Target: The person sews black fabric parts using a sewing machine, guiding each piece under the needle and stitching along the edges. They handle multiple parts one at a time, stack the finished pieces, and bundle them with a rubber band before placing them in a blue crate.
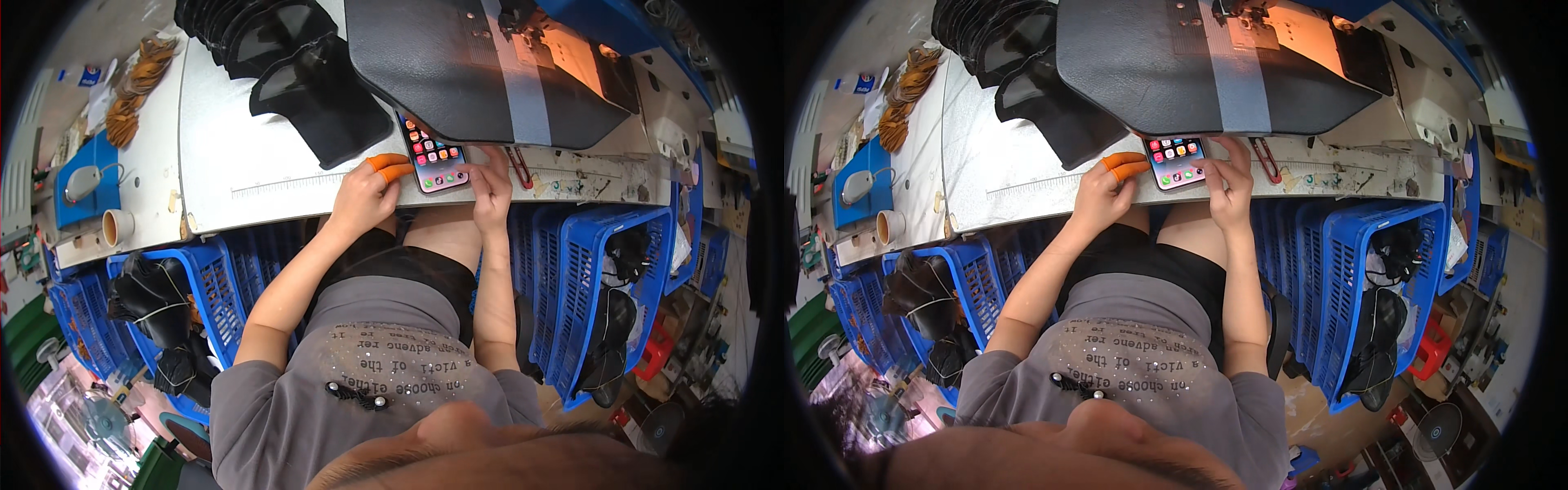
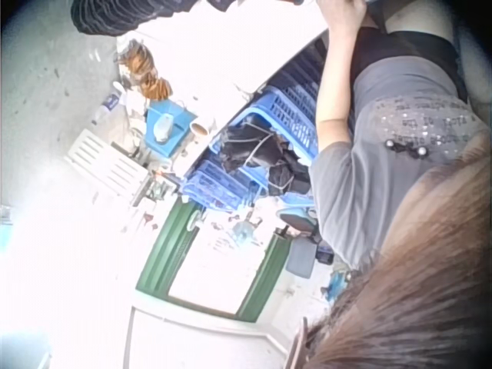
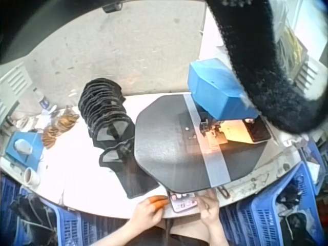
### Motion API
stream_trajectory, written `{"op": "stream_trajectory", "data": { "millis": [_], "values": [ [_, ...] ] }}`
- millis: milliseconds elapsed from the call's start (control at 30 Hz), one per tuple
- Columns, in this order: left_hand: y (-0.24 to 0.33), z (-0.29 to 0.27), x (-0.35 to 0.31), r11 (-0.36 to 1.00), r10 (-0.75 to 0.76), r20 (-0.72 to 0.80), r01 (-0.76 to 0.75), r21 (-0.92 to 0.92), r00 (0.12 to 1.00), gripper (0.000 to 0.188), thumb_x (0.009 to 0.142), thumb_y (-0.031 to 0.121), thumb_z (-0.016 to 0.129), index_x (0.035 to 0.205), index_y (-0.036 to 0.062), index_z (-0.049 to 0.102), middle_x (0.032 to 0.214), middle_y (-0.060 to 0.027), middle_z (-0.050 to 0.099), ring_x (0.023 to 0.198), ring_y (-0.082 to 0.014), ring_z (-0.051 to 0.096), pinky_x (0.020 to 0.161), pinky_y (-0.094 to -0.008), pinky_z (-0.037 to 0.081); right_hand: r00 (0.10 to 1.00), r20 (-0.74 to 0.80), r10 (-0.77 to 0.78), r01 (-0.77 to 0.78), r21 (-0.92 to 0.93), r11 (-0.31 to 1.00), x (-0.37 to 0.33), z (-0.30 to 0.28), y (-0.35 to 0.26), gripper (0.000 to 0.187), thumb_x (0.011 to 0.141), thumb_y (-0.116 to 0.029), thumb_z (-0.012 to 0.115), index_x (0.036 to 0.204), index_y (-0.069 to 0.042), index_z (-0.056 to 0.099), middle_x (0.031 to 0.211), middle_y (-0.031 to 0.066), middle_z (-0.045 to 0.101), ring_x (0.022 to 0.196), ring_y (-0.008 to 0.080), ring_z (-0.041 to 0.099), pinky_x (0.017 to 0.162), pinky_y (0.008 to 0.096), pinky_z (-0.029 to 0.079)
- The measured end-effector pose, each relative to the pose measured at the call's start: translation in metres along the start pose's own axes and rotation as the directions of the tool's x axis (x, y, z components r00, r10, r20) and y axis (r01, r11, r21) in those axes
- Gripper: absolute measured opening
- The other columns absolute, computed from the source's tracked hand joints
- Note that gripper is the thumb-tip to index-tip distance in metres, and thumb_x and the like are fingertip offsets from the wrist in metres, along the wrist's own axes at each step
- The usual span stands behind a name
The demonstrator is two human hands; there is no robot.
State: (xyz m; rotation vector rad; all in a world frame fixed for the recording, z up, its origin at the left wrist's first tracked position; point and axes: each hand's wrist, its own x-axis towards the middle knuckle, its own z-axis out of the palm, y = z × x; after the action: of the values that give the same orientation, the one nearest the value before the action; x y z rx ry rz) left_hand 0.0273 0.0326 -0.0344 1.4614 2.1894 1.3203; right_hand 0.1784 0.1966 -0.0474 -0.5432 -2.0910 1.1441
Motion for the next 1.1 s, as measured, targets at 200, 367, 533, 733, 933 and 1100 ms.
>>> {"op": "stream_trajectory", "data": {
  "millis": [200, 367, 533, 733, 933, 1100],
  "values": [
    [0.0013, -0.0001, 0.0002, 1.0, -0.023, 0.013, 0.023, 0.004, 1.0, 0.025, 0.074, 0.001, 0.06, 0.095, 0.0078, 0.071, 0.101, -0.0065, 0.068, 0.082, -0.0267, 0.063, 0.072, -0.0357, 0.053, 0.989, 0.115, -0.095, 0.104, -0.07, 0.992, 0.0007, -0.0009, -0.0067, 0.015, 0.077, -0.013, 0.062, 0.078, -0.01, 0.077, 0.122, 0.0143, 0.058, 0.121, 0.0346, 0.041, 0.105, 0.0448, 0.03],
    [-0.0008, 0.0008, -0.0003, 1.0, -0.006, 0.014, 0.006, 0.015, 1.0, 0.025, 0.074, 0.001, 0.06, 0.095, 0.0077, 0.071, 0.101, -0.0066, 0.068, 0.082, -0.0268, 0.064, 0.073, -0.0356, 0.053, 0.987, 0.124, -0.101, 0.115, -0.119, 0.986, -0.0019, 0.0027, -0.0046, 0.016, 0.077, -0.014, 0.061, 0.079, -0.013, 0.077, 0.122, 0.0141, 0.058, 0.121, 0.0355, 0.04, 0.105, 0.0457, 0.03],
    [-0.0023, 0.0013, -0.0005, 1.0, 0.026, -0.001, -0.026, 0.011, 1.0, 0.027, 0.073, -0.002, 0.059, 0.096, 0.0061, 0.071, 0.102, -0.0064, 0.068, 0.077, -0.0252, 0.063, 0.068, -0.033, 0.051, 0.999, 0.004, -0.037, 0.037, -0.016, 0.999, -0.0005, -0.0004, -0.0061, 0.018, 0.081, -0.013, 0.059, 0.082, -0.007, 0.076, 0.119, 0.0137, 0.059, 0.118, 0.0334, 0.044, 0.104, 0.0439, 0.031],
    [0.0001, 0.0007, 0.0002, 1.0, 0.014, 0.008, -0.014, 0.023, 1.0, 0.024, 0.074, 0.0, 0.059, 0.095, 0.0076, 0.071, 0.1, -0.0058, 0.067, 0.083, -0.0263, 0.063, 0.074, -0.0355, 0.053, 0.997, -0.069, -0.024, 0.022, -0.028, 0.999, -0.0014, 0.0052, -0.0021, 0.021, 0.083, -0.008, 0.055, 0.089, -0.003, 0.074, 0.115, 0.0136, 0.061, 0.116, 0.0312, 0.047, 0.101, 0.0415, 0.034],
    [-0.0005, 0.0013, -0.0001, 0.999, 0.019, 0.006, -0.02, 0.029, 1.0, 0.025, 0.074, 0.001, 0.059, 0.095, 0.0079, 0.071, 0.101, -0.0057, 0.067, 0.083, -0.0264, 0.063, 0.073, -0.0355, 0.052, 0.998, -0.069, -0.006, 0.004, -0.032, 0.999, -0.0001, 0.0057, -0.0042, 0.02, 0.083, -0.007, 0.055, 0.091, -0.004, 0.073, 0.115, 0.013, 0.06, 0.116, 0.0311, 0.047, 0.101, 0.0412, 0.035],
    [0.0003, 0.0009, 0.0002, 0.999, 0.011, 0.015, -0.012, 0.03, 1.0, 0.025, 0.074, 0.001, 0.059, 0.095, 0.0081, 0.071, 0.101, -0.0059, 0.067, 0.083, -0.0268, 0.063, 0.074, -0.0356, 0.052, 1.0, 0.001, -0.024, 0.024, -0.113, 0.993, 0.0003, 0.0062, -0.0038, 0.022, 0.084, -0.011, 0.058, 0.102, -0.007, 0.07, 0.12, 0.014, 0.054, 0.118, 0.0332, 0.043, 0.103, 0.0429, 0.032]
  ]
}}
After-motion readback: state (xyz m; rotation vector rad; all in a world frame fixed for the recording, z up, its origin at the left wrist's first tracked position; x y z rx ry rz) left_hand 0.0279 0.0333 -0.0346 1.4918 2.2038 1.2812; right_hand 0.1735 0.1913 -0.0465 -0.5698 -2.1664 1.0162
